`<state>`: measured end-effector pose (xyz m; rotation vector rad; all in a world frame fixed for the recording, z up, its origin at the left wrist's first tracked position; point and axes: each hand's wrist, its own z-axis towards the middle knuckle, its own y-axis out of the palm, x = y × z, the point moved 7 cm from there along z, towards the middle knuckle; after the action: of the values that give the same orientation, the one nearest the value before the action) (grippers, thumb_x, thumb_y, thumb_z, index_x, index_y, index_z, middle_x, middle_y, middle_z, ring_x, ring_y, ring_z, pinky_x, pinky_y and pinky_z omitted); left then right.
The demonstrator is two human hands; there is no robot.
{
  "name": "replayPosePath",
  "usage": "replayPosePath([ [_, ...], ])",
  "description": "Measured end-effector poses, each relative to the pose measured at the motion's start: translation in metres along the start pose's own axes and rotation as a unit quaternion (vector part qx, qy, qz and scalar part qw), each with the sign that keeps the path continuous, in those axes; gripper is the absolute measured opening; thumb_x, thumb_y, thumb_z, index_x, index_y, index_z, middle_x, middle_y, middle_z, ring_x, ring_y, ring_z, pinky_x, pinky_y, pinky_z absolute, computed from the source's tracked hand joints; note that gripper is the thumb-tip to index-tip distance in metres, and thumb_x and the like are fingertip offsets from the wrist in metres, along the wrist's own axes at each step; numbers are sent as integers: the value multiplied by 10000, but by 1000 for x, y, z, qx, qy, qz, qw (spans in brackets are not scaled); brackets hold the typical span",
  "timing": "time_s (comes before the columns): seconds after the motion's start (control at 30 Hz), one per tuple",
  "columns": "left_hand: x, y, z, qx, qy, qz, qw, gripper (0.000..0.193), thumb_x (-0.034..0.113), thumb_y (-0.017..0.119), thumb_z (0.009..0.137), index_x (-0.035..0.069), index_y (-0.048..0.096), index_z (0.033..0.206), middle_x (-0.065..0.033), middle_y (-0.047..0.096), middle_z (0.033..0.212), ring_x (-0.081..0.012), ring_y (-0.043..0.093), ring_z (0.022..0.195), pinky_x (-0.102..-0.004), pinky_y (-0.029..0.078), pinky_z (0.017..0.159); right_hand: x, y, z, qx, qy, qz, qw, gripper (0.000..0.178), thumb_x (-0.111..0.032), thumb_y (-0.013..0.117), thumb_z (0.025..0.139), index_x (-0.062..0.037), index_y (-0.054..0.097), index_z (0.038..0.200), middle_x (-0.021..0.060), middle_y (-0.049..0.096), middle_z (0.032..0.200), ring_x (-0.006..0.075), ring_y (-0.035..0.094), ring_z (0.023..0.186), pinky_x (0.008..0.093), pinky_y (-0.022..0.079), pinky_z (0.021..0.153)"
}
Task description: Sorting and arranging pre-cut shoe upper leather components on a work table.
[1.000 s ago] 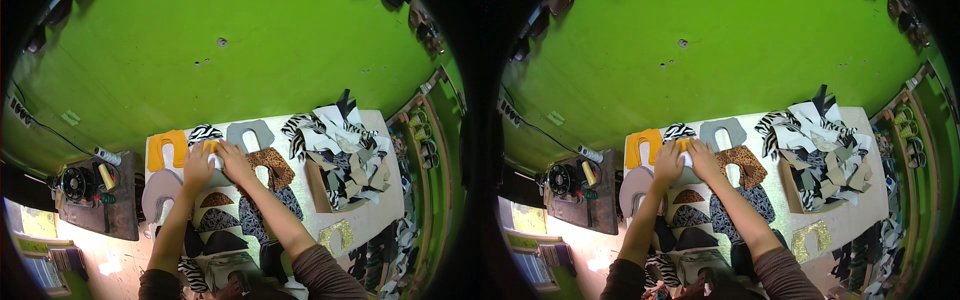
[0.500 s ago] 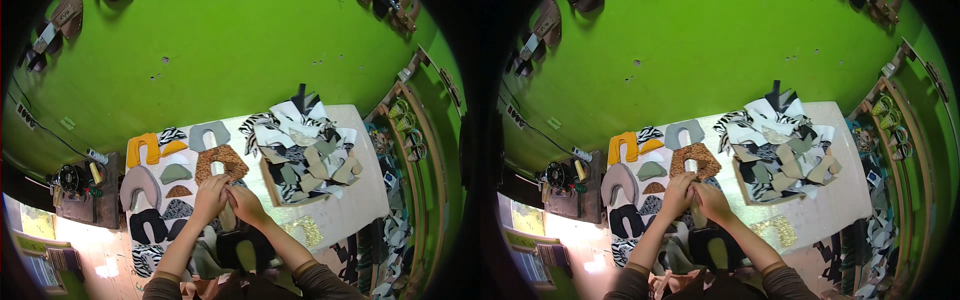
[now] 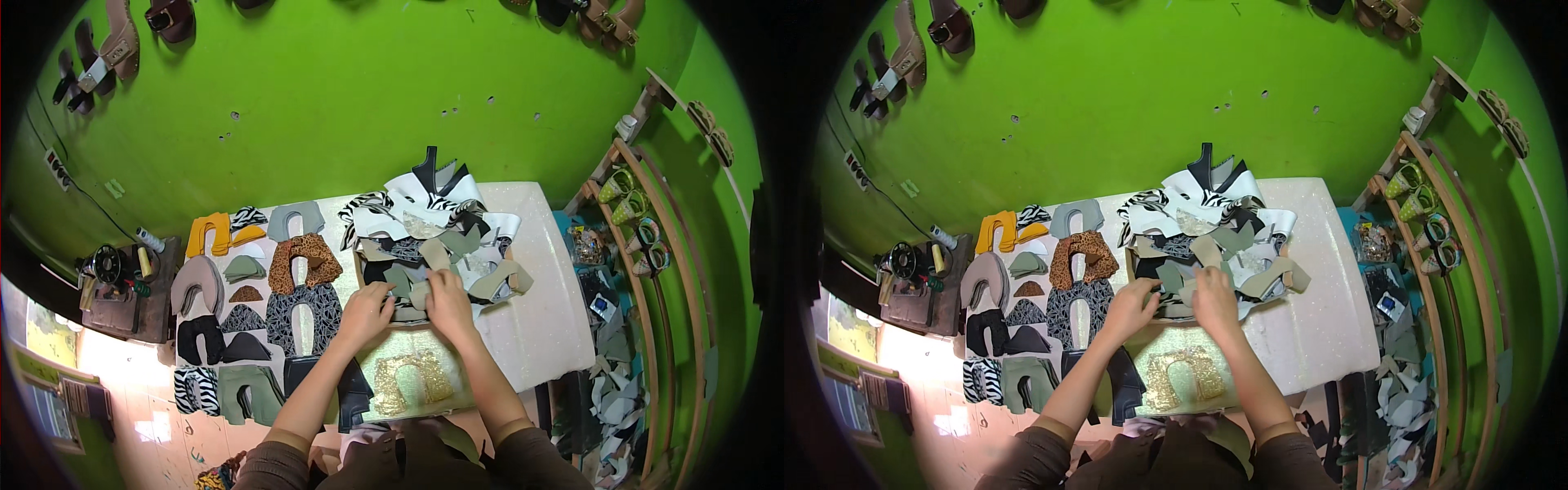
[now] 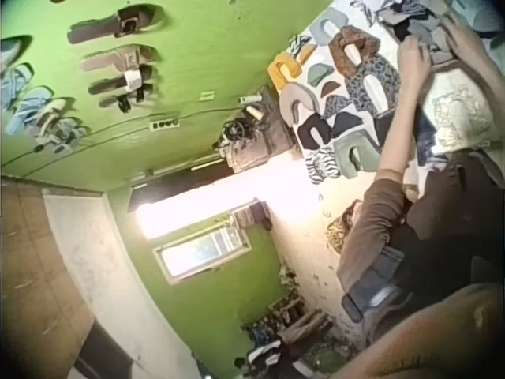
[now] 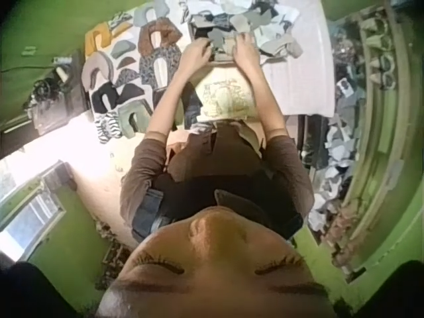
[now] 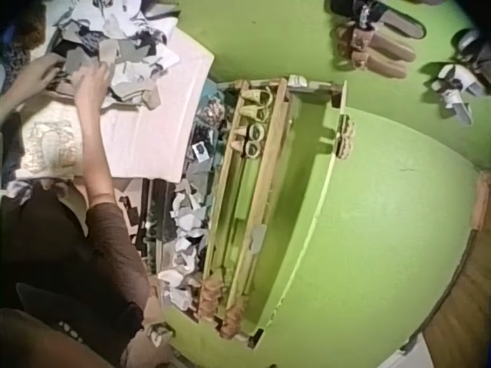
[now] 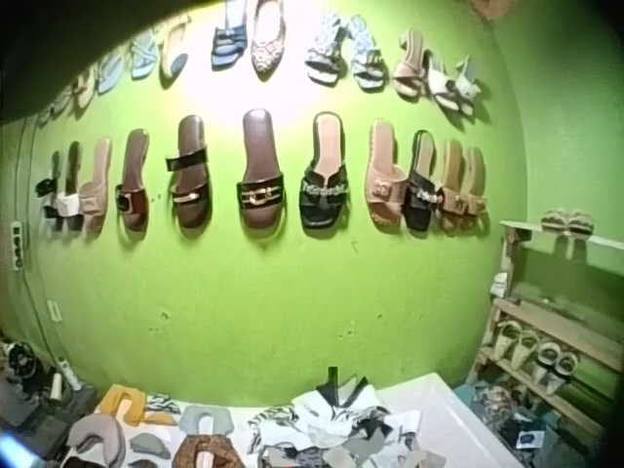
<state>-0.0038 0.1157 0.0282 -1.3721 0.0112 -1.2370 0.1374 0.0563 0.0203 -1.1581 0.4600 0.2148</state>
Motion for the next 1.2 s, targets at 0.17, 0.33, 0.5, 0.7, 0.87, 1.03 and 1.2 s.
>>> replayPosePath([
  [0.17,10,23,-2,-30,-32,3,999,237,151,526,805,15,579,992,-159,582,927,-330,557,869,-386,445,755,52,9,3,-49,61,-108,991,559,-149,677,681,-40,442,1177,189,436,1168,361,420,1089,408,392,884],
  [0.33,17,20,-3,-49,-57,-5,997,276,176,512,820,11,570,1033,-159,583,958,-329,567,857,-369,454,742,71,22,9,-131,83,-29,987,395,-125,653,700,-79,507,1064,142,540,1026,300,542,924,381,448,763],
  [0.5,16,1,-6,-25,-64,-30,997,284,174,528,815,21,565,1052,-157,580,964,-314,577,843,-365,457,737,40,-8,30,-75,41,241,967,247,-137,623,753,-41,546,967,151,614,920,271,605,802,341,457,691],
  [0.7,31,-5,7,7,-19,-45,999,522,224,628,782,37,430,1227,-166,505,1131,-272,551,972,-330,449,806,17,-22,46,-158,92,462,868,264,-146,613,815,7,510,1004,67,602,871,114,586,758,236,466,643],
  [0.87,29,7,10,56,-26,-91,994,474,219,627,788,20,458,1183,-165,565,990,-264,578,852,-324,461,743,-12,-20,40,-221,147,588,764,295,-173,570,860,26,459,1048,99,581,903,155,617,775,229,499,640],
  [1.03,5,11,10,39,-139,-147,979,298,243,575,822,2,557,996,-158,603,764,-252,587,693,-335,447,642,10,-23,46,-134,192,599,766,282,-218,535,880,15,470,1026,106,589,897,145,612,722,221,498,626],
  [1.2,2,-2,11,63,-128,-195,970,276,243,548,855,-3,569,980,-96,587,751,-129,523,671,-268,421,612,57,-22,51,-111,185,391,895,417,-286,580,838,35,463,1077,127,570,950,202,590,785,286,482,701],
])
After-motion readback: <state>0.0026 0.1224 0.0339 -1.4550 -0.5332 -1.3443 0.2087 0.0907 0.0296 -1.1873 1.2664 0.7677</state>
